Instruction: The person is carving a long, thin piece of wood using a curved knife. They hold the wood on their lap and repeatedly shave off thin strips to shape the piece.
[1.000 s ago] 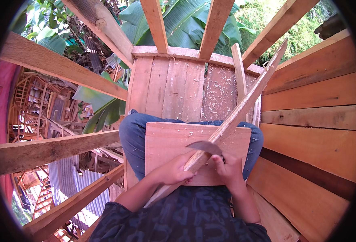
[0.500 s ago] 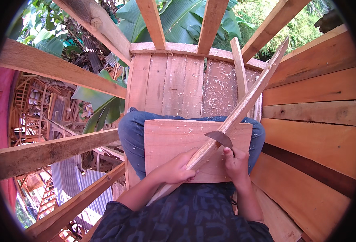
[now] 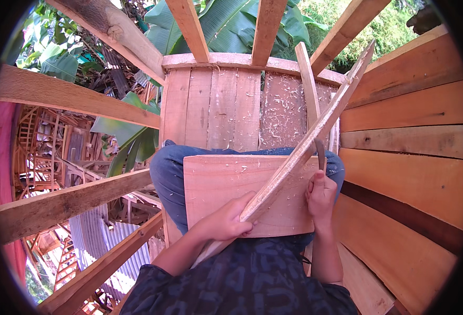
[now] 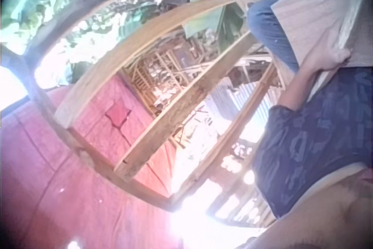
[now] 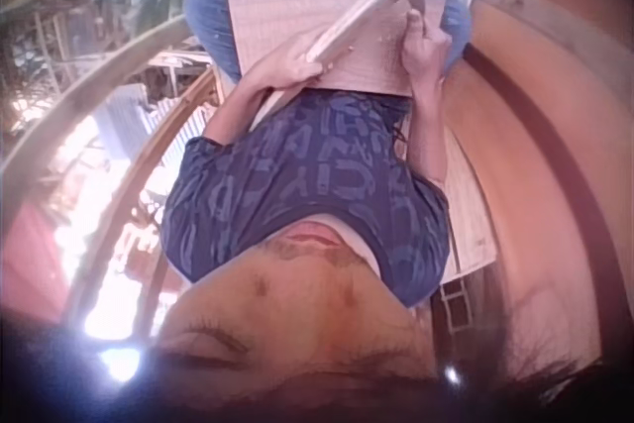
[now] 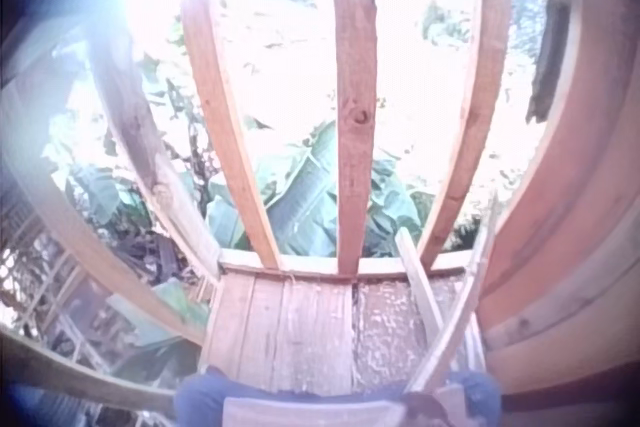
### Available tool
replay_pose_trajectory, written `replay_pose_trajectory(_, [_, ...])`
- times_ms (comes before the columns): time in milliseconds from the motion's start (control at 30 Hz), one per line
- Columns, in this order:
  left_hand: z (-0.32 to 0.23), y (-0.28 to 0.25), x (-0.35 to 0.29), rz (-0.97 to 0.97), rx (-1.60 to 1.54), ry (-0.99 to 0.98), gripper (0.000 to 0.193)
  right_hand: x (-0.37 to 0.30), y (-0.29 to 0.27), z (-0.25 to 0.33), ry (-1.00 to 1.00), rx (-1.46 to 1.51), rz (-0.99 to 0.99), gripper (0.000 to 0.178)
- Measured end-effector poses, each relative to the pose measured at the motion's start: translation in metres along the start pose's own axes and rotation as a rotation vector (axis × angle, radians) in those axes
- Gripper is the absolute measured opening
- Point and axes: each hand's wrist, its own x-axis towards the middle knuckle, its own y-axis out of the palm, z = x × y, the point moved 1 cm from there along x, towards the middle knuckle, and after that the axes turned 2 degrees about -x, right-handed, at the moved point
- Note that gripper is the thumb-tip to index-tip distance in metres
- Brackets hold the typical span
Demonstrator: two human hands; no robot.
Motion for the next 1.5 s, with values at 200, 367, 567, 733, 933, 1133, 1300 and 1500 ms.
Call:
replay_pose_trajectory(200, [0.007,-0.001,0.004,-0.011,0.036,-0.045,0.061,-0.020,0.008,0.024,-0.357,-0.218,0.094,0.043])
replay_pose_trajectory(367, [-0.006,0.001,0.004,-0.020,0.040,-0.041,0.052,-0.019,0.012,0.018,-0.142,-0.086,0.118,0.042])
replay_pose_trajectory(567, [0.011,-0.005,0.006,-0.059,0.098,-0.120,0.043,-0.023,0.023,0.019,-0.278,-0.129,0.173,0.045])
replay_pose_trajectory(733, [0.008,0.002,-0.001,-0.085,-0.052,-0.065,0.046,-0.026,0.020,0.026,-0.373,-0.234,0.126,0.044])
replay_pose_trajectory(933, [-0.008,0.008,0.001,-0.068,-0.002,-0.005,0.049,-0.021,0.002,0.019,-0.208,-0.168,0.050,0.042])
replay_pose_trajectory(1133, [-0.006,0.006,0.003,-0.086,0.036,0.004,0.052,-0.020,0.003,0.018,-0.123,-0.141,0.091,0.041])
replay_pose_trajectory(1300, [0.003,0.006,0.003,-0.092,-0.019,-0.013,0.055,-0.028,0.018,0.015,-0.294,-0.198,0.053,0.041])
replay_pose_trajectory(1500, [0.002,0.004,0.000,-0.075,0.003,-0.010,0.059,-0.018,0.009,0.023,-0.150,-0.120,0.081,0.040])
